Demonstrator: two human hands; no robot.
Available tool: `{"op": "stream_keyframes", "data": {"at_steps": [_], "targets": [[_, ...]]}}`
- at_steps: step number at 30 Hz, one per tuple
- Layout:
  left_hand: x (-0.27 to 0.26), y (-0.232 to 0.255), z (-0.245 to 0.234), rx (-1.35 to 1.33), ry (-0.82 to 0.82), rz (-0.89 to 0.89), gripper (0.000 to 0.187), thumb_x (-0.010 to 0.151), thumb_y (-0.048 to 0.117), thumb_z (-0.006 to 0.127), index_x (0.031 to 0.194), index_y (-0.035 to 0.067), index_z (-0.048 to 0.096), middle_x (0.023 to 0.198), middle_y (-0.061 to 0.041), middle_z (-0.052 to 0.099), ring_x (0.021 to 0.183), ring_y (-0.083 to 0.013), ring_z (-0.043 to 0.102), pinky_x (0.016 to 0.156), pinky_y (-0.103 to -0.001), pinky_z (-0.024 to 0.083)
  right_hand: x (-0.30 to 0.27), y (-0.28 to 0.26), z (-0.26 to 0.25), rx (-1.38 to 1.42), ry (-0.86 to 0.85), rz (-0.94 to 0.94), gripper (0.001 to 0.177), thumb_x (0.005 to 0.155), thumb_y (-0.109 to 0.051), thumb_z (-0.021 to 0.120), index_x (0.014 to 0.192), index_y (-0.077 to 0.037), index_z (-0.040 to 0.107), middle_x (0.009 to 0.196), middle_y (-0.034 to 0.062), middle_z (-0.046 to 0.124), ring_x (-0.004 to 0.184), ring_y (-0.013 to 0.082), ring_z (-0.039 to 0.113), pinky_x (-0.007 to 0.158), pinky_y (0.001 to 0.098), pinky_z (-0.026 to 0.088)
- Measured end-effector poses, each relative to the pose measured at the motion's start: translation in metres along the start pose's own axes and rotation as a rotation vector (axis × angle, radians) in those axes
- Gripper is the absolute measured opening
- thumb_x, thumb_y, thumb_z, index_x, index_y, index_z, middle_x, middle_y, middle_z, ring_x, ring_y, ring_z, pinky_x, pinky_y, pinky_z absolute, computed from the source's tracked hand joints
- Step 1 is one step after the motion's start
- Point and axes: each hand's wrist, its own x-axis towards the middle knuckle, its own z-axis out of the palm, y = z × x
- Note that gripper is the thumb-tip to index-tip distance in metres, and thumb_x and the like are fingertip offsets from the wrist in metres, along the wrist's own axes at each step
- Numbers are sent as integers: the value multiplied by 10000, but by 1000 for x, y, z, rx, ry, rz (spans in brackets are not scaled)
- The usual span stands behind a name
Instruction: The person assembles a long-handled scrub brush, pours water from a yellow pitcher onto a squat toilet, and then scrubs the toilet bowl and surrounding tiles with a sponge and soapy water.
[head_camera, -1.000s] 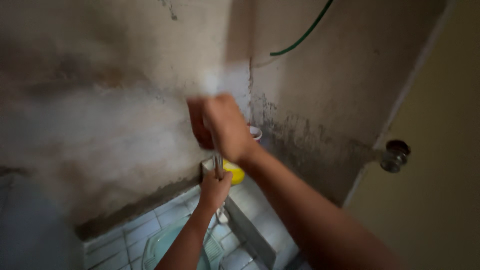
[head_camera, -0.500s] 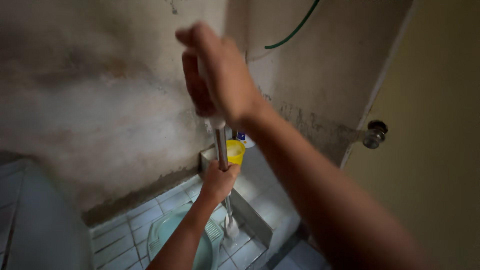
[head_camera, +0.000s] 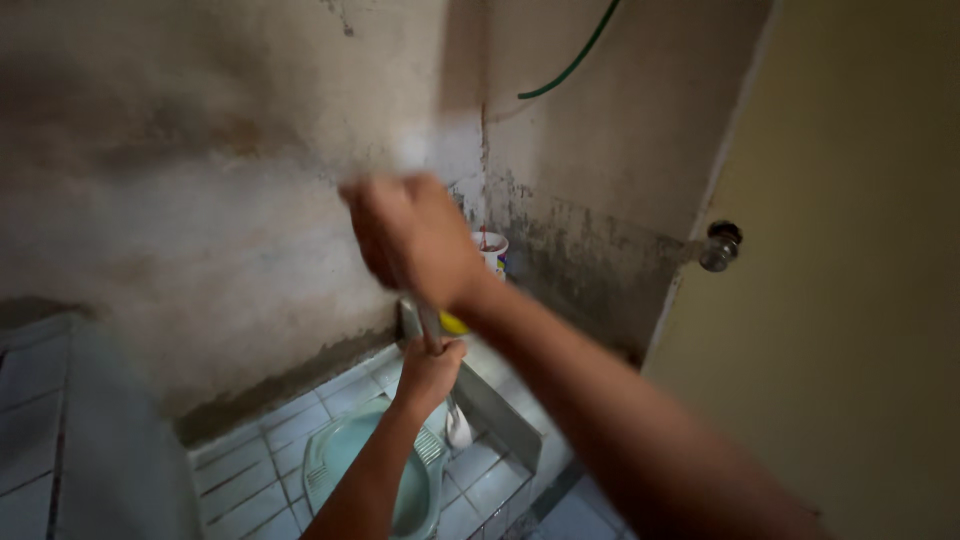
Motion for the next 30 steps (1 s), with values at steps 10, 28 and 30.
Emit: {"op": "stream_keyframes", "data": {"at_steps": [10,28,30], "targets": [[-17,2,-12,-232,-49,-29,323,873,194,613,615,32,506,529,-14,452,462,-139,457,451,-364,366,11,-23,17,-132,-6,31,526,976,-378,498,544,-82,529,466,18,482,367,128,434,386,339,390],[-74,44,-20,-93,-129,-51,473,935,289,614,643,-64,495,539,-97,462,517,-239,464,552,-439,385,-14,-60,37,-144,6,-137,374,993,-336,480,695,-146,603,495,-11,477,358,103,410,344,298,344],[-79,46,-14,-113,-163,-23,461,916,291,599,616,-50,519,512,-98,473,502,-236,490,547,-420,386,-23,-63,37,-117,74,-115,436,1002,-306,507,604,-132,546,474,-2,449,344,105,362,323,301,302]]}}
